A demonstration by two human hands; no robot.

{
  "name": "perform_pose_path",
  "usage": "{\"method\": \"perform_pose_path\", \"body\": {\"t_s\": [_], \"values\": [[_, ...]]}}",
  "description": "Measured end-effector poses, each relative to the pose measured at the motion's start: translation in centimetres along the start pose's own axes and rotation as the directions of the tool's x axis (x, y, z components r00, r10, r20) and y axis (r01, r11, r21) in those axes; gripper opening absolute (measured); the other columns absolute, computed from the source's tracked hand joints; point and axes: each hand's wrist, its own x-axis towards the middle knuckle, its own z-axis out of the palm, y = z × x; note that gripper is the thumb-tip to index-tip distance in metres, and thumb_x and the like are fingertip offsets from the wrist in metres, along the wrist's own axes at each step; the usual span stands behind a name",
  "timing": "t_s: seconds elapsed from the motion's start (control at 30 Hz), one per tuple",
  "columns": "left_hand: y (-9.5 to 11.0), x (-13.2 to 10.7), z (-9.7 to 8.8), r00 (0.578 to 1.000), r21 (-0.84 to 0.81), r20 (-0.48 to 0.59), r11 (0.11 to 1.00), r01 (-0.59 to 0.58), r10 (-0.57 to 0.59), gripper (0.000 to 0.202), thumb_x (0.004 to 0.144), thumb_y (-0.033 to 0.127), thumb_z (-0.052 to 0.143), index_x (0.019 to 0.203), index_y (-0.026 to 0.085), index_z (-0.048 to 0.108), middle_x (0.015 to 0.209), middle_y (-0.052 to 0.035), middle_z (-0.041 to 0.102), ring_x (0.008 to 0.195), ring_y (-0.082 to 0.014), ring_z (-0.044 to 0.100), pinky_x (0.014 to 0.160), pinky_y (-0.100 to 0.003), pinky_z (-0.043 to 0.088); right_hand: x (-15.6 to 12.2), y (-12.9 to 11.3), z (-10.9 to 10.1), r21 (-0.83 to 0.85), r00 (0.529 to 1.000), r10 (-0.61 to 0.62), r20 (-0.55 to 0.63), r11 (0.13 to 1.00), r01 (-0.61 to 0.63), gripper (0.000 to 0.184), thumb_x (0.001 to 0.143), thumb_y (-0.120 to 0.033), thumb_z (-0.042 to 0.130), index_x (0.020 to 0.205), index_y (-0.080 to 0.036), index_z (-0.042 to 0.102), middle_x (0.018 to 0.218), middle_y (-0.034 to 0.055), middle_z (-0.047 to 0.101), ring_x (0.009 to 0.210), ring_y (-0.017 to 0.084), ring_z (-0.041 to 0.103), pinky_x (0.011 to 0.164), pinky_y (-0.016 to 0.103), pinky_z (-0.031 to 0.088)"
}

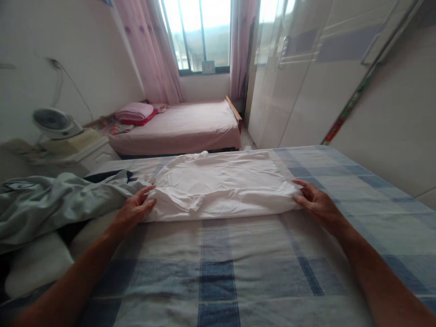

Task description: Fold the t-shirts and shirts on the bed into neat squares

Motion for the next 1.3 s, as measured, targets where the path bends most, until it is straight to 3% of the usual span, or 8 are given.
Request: {"method": "perform_pose_path", "body": {"t_s": [0.13, 0.3, 0.5, 0.7, 0.87, 1.0, 1.17, 1.3], "values": [[-0.5, 0.0, 1.0, 0.966, 0.216, -0.193, 0.968, -0.130, 0.173, 0.060, 0.079, 0.038, 0.049, 0.135, 0.019, 0.044, 0.082, -0.0013, 0.063, 0.067, -0.0147, 0.057, 0.063, -0.023, 0.044, 0.2, 0.2, 0.6, 0.071, 0.995, 0.027, -0.100, 0.997, -0.020, 0.051, 0.078, -0.034, 0.052, 0.128, -0.022, 0.049, 0.098, 0.0059, 0.061, 0.083, 0.016, 0.059, 0.074, 0.025, 0.046], [-1.0, 0.5, 0.4, 0.989, 0.580, -0.076, 0.813, -0.058, 0.125, 0.059, 0.070, 0.028, 0.049, 0.128, 0.019, 0.055, 0.088, -0.0043, 0.066, 0.059, -0.0162, 0.056, 0.064, -0.027, 0.045, 0.4, 0.9, -0.1, -0.118, 0.987, 0.092, 0.134, 0.990, -0.077, 0.052, 0.074, -0.031, 0.050, 0.125, -0.022, 0.057, 0.095, 0.0043, 0.066, 0.079, 0.019, 0.060, 0.073, 0.030, 0.047], [-0.6, 1.0, 0.2, 0.988, 0.448, 0.042, 0.882, -0.149, 0.146, 0.057, 0.074, 0.040, 0.055, 0.128, 0.023, 0.054, 0.113, -0.0044, 0.064, 0.107, -0.0234, 0.057, 0.092, -0.031, 0.043, 0.2, -0.2, 0.4, -0.004, 0.979, 0.115, 0.170, 0.993, -0.116, 0.043, 0.080, -0.040, 0.054, 0.119, -0.023, 0.062, 0.124, 0.0063, 0.060, 0.114, 0.024, 0.054, 0.096, 0.032, 0.039], [-1.1, 0.9, 0.6, 0.936, 0.291, -0.130, 0.915, -0.280, 0.327, 0.037, 0.081, 0.038, 0.048, 0.106, 0.018, 0.067, 0.118, -0.0058, 0.063, 0.111, -0.0216, 0.056, 0.101, -0.030, 0.038, -0.1, -0.7, 1.4, -0.111, 0.994, -0.072, -0.082, 0.992, 0.062, 0.044, 0.084, -0.030, 0.046, 0.125, -0.021, 0.058, 0.131, 0.0078, 0.054, 0.125, 0.021, 0.046, 0.106, 0.030, 0.030], [-2.4, 1.3, 0.5, 0.942, 0.435, -0.079, 0.862, -0.262, 0.326, 0.041, 0.080, 0.039, 0.048, 0.108, 0.014, 0.066, 0.117, -0.0103, 0.063, 0.109, -0.0234, 0.058, 0.100, -0.032, 0.041, 0.2, 0.6, 1.5, -0.229, 0.990, -0.122, 0.064, 0.964, 0.134, 0.044, 0.081, -0.027, 0.044, 0.120, -0.018, 0.063, 0.124, 0.0091, 0.061, 0.115, 0.023, 0.055, 0.101, 0.035, 0.039], [-3.1, 1.5, 0.7, 0.896, 0.560, -0.060, 0.758, -0.335, 0.441, 0.039, 0.084, 0.032, 0.042, 0.111, 0.016, 0.063, 0.118, -0.0096, 0.062, 0.108, -0.0224, 0.058, 0.099, -0.034, 0.043, 0.5, 1.9, 1.8, -0.315, 0.985, -0.171, 0.004, 0.935, 0.163, 0.048, 0.079, -0.025, 0.041, 0.122, -0.018, 0.061, 0.124, 0.0086, 0.061, 0.114, 0.025, 0.057, 0.101, 0.038, 0.042], [-2.2, 0.7, 1.2, 0.844, 0.792, -0.022, 0.524, -0.313, 0.537, 0.037, 0.085, 0.021, 0.040, 0.114, 0.016, 0.061, 0.122, -0.0113, 0.059, 0.109, -0.0257, 0.057, 0.095, -0.038, 0.045, 0.3, 1.7, 1.9, -0.546, 0.976, -0.220, -0.002, 0.818, 0.183, 0.044, 0.082, -0.028, 0.040, 0.118, -0.016, 0.063, 0.126, 0.0126, 0.058, 0.112, 0.029, 0.057, 0.095, 0.044, 0.046], [-0.2, 0.9, 1.4, 0.792, 0.784, 0.173, 0.404, -0.470, 0.586, 0.043, 0.080, 0.010, 0.040, 0.117, 0.017, 0.061, 0.129, -0.0092, 0.055, 0.117, -0.0245, 0.052, 0.101, -0.039, 0.041, 1.1, -0.4, 2.1, -0.610, 0.946, -0.322, -0.032, 0.756, 0.237, 0.041, 0.085, -0.031, 0.040, 0.117, -0.019, 0.063, 0.129, 0.0120, 0.056, 0.114, 0.029, 0.054, 0.094, 0.047, 0.045]]}}
